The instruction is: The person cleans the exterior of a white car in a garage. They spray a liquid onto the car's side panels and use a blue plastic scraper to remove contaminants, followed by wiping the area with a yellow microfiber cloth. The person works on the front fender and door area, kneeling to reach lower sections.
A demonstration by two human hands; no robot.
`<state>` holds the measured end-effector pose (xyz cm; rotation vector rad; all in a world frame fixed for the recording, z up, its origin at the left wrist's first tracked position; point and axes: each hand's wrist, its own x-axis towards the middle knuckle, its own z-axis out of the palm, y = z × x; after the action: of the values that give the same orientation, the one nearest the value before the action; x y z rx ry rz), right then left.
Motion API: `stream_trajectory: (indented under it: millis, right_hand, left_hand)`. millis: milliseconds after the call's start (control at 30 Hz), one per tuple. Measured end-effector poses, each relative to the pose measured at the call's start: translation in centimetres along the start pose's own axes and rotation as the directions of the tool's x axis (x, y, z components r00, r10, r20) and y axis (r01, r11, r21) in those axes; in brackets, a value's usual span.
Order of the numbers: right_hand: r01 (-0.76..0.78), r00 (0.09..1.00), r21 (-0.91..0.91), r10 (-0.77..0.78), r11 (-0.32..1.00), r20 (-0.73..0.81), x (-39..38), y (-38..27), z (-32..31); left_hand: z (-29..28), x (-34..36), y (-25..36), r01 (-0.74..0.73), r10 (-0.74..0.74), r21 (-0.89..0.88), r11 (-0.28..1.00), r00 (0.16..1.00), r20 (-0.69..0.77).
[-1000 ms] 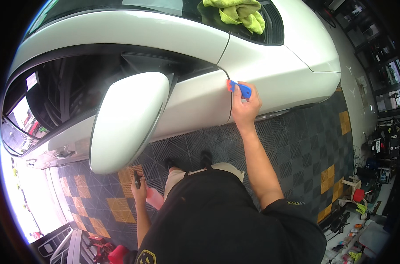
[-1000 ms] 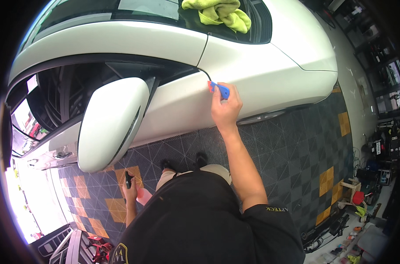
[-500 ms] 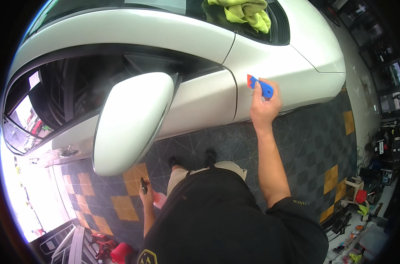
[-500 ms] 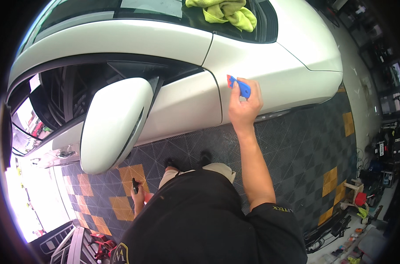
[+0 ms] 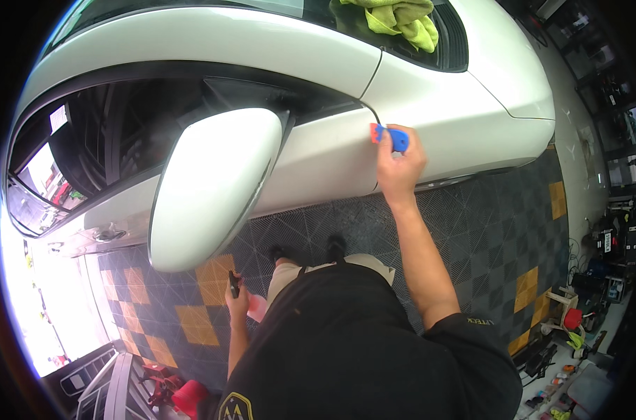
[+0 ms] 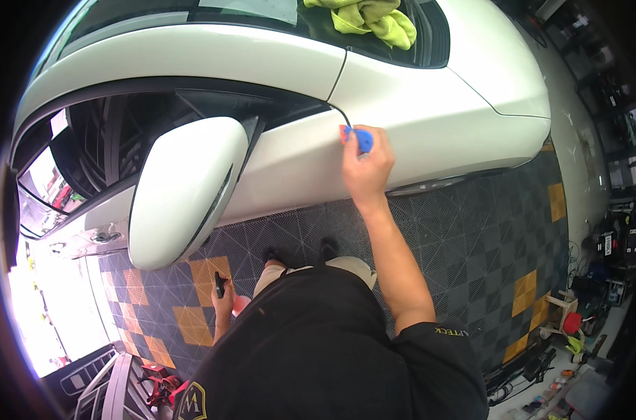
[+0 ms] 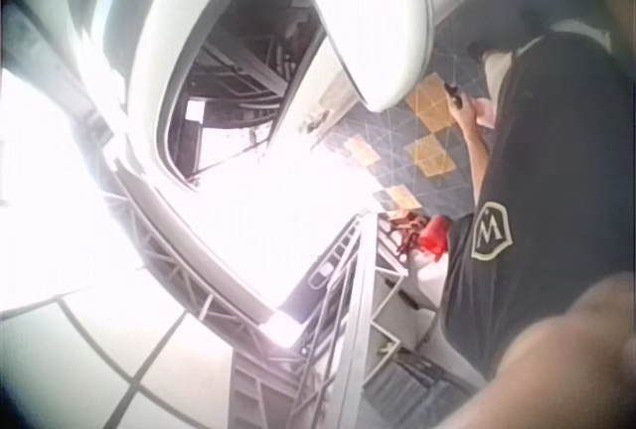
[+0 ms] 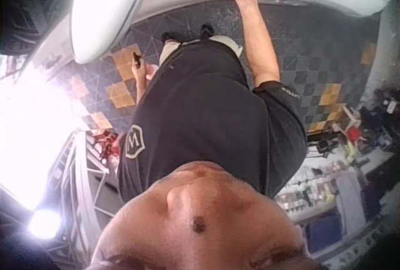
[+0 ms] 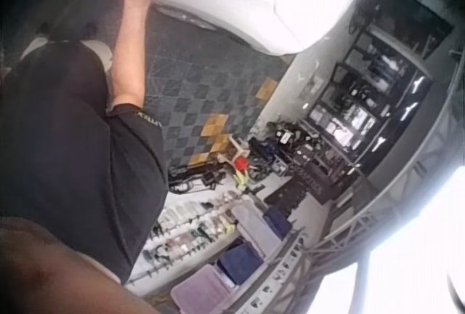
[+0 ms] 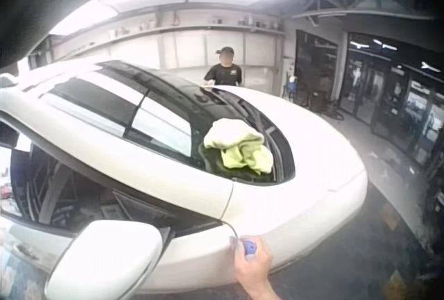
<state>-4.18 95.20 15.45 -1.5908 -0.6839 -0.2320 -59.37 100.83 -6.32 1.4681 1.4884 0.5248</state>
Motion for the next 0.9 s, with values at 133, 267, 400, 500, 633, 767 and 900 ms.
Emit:
stream_trajectory:
  millis: [133, 267, 400, 500, 633, 767, 900]
  right_hand:
    - [0.090, 0.991, 0.005, -0.090, 0.996, 0.098, -0.7, -1.7, 0.6]
    - [0.062, 0.996, -0.018, -0.061, 0.998, 0.069, -1.0, -0.7, 0.7]
    - [0.117, 0.974, 0.010, -0.116, 0.993, 0.194, -1.7, -2.4, 1.8]
    - [0.034, 0.999, 0.058, -0.035, 0.998, 0.024, -1.7, 0.0, 1.7]
    - [0.156, 0.976, 0.031, -0.159, 0.987, 0.150, -3.6, -2.0, 2.1]
    - [0.073, 0.996, 0.027, -0.071, 0.997, -0.050, -2.1, 0.0, 0.0]
    - [0.113, 0.989, 0.023, -0.114, 0.993, 0.089, -3.3, 0.0, 0.5]
  left_hand:
    - [0.2, -0.3, -0.7, -0.002, 0.002, 0.013, 1.000, 1.000, 0.002]
    - [0.2, -1.0, -0.9, 0.024, -0.024, -0.028, 0.999, 1.000, 0.009]
    - [0.7, -1.7, -0.7, 0.024, -0.023, -0.030, 0.999, 1.000, 0.009]
    - [0.7, -1.5, -0.5, -0.008, 0.008, -0.051, 0.999, 1.000, 0.003]
    - [0.6, -1.4, -2.0, -0.069, 0.069, -0.050, 0.996, 0.998, 0.000]
    - [0.8, -1.6, -1.1, 0.037, -0.041, -0.114, 0.993, 0.999, -0.036]
    - [0.6, -1.6, -0.8, 0.045, -0.045, -0.112, 0.993, 0.999, 0.000]
